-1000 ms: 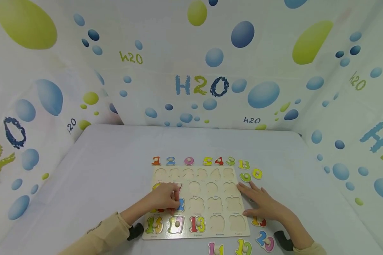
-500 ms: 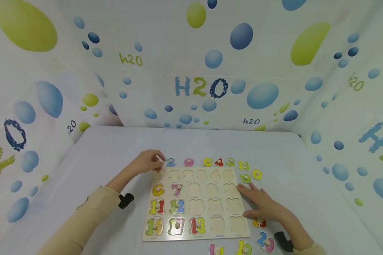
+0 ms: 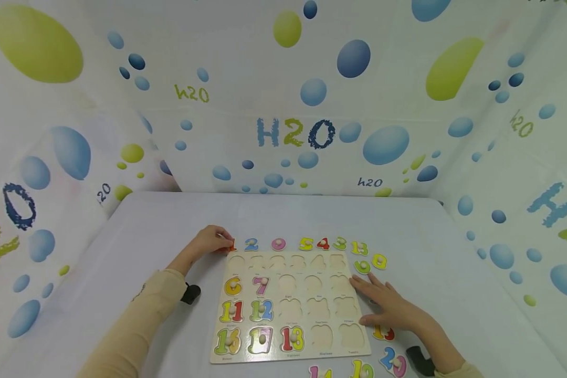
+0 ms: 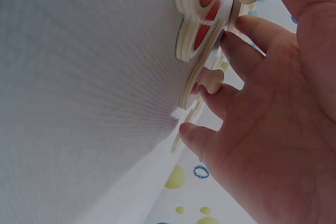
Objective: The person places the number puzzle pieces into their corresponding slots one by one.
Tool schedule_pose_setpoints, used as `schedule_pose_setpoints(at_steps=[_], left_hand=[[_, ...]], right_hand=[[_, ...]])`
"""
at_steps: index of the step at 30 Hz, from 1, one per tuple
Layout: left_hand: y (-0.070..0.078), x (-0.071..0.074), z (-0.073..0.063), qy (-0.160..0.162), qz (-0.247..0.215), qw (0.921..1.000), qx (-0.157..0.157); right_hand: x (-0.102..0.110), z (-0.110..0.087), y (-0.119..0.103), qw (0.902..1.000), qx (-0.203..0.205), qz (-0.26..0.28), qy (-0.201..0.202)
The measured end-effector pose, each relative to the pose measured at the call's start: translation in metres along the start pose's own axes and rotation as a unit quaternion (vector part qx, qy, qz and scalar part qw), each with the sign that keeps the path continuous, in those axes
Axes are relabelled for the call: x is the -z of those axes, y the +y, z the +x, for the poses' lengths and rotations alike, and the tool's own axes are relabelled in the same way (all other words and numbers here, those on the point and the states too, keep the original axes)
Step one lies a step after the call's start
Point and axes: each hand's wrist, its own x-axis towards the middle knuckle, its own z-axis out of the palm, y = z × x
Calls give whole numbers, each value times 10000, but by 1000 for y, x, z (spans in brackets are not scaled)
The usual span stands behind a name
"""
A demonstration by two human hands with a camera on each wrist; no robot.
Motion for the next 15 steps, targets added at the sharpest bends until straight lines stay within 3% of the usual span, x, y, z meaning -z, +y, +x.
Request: schedule_pose_setpoints(at_steps=[8,15], left_hand=[[10,-3,-6,21,-214,9997,-113],[30,-32,-18,-561,-553,9954,-541]], right_hand=[[0,1,0,10000,83,19,-9],[0,1,0,10000,62,15,16]])
